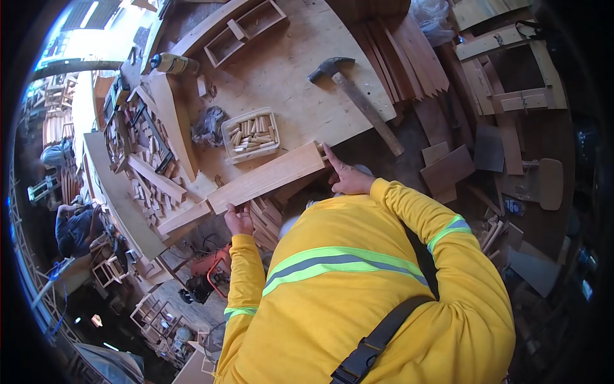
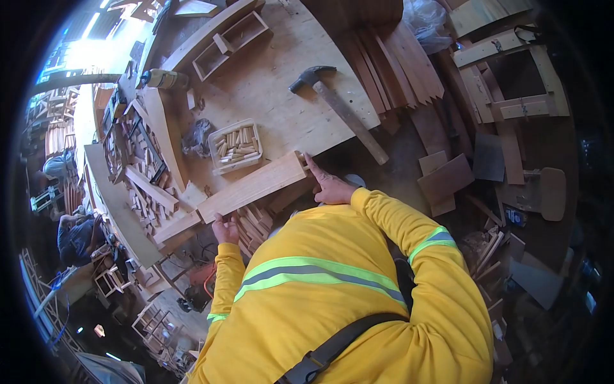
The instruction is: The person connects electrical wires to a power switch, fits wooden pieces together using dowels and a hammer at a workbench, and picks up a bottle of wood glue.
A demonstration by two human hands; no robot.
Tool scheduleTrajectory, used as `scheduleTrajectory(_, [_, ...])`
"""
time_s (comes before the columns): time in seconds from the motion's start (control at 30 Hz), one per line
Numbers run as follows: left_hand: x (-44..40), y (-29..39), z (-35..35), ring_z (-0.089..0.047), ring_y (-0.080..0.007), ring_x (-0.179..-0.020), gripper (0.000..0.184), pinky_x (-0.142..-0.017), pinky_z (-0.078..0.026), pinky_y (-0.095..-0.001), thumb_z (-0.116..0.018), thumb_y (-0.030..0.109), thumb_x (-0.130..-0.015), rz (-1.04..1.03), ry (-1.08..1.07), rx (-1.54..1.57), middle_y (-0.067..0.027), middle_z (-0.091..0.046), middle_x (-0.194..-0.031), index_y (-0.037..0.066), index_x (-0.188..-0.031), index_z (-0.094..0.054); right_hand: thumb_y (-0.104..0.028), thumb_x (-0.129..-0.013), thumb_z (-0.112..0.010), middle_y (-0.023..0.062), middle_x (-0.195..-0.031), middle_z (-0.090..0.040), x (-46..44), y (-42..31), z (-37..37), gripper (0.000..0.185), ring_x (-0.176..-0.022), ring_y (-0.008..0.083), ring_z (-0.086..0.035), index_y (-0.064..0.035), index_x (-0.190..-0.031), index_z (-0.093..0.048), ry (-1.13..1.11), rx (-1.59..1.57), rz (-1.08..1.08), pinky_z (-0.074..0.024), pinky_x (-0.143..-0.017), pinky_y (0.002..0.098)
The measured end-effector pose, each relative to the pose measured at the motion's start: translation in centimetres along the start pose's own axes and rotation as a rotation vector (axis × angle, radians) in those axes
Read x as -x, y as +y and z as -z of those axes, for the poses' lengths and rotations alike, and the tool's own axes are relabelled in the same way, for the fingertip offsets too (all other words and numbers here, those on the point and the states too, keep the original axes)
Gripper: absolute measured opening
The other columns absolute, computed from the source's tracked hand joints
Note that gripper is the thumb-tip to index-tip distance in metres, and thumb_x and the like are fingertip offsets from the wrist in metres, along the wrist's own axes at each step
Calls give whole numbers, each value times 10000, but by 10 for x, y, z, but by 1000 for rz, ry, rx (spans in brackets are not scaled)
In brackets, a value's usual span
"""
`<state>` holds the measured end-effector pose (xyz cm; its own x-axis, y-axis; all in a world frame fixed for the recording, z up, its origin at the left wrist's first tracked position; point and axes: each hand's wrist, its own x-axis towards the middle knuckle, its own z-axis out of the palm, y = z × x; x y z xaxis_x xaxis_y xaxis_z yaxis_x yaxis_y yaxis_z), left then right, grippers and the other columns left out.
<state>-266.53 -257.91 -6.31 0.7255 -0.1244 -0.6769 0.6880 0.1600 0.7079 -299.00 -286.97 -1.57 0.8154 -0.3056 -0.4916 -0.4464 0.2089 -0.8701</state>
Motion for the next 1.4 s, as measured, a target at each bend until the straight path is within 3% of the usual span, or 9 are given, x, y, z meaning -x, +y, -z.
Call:
scheduleTrajectory(0.2, [1,-3,4,-664,-325,-1062,301,-936,-575,-553,-484,266,-1091,3,23,34,-129,-668,-1178,28,-1253,-569,70,-741,-660,151,-1484,-456,-18,27,-17,1240,-979,213,-656,-311,-1642,103,99,138,206,-560,-881,361])
scheduleTrajectory(0.3, [22,-4,-19,-636,-323,-1102,324,-965,-560,-538,-483,289,-1091,39,-21,55,-140,-645,-1195,21,-1254,-561,70,-734,-660,153,-1492,-461,-18,26,-21,1237,-983,221,-659,-298,-1646,92,154,5,97,-561,-878,362])
scheduleTrajectory(0.43, [18,-7,-18,-660,-299,-1049,209,-877,-590,-566,-543,234,-1071,-1,-32,40,-116,-642,-1164,52,-1173,-550,68,-728,-657,147,-1487,-463,-21,29,-19,1227,-983,218,-657,-294,-1651,67,201,198,152,-560,-880,357])
scheduleTrajectory(0.53, [32,-5,-28,-655,-283,-1006,269,-844,-615,-536,-580,244,-1050,-1,35,56,-108,-603,-1142,65,-1204,-452,61,-719,-653,132,-1481,-455,-21,31,-12,1217,-985,217,-651,-282,-1656,44,196,278,168,-559,-880,353])
scheduleTrajectory(0.6, [30,-7,-33,-652,-270,-983,298,-805,-634,-505,-585,242,-1044,-6,70,81,-110,-577,-1153,70,-1214,-410,12,-702,-675,190,-1652,-285,-16,14,-11,1183,-1468,327,-382,-173,-1658,-3,155,240,104,-360,-1169,364])
scheduleTrajectory(0.67, [36,-4,-37,-652,-273,-994,293,-797,-638,-501,-586,245,-1043,-8,86,88,-117,-570,-1163,70,-1198,-409,3,-701,-676,186,-1659,-269,-15,6,-14,1180,-1483,331,-356,-178,-1659,-12,158,249,102,-363,-1167,370])
scheduleTrajectory(0.77, [37,-6,-37,-674,-251,-970,303,-769,-644,-467,-611,265,-1030,-3,72,146,-106,-599,-1147,71,-1187,-440,30,-689,-661,168,-1636,-291,-12,-18,-25,1196,-1346,276,-476,-185,-1662,0,115,251,156,-478,-1047,362])
scheduleTrajectory(0.97, [33,-10,-25,-693,-209,-916,301,-769,-630,-417,-656,273,-1000,47,-21,217,-78,-648,-1089,70,-1172,-516,-21,-684,-713,196,-1690,-181,-13,-18,-17,1223,-1535,337,-257,-176,-1659,8,143,509,77,-280,-1215,392])
scheduleTrajectory(1.4, [22,12,5,-707,-197,-902,376,-753,-588,-369,-741,312,-934,113,-168,78,-76,-702,-1044,50,-1172,-616,-40,-694,-730,255,-1661,-217,-13,-34,-21,1220,-1531,345,-261,-113,-1650,23,143,660,-12,-265,-1223,379])
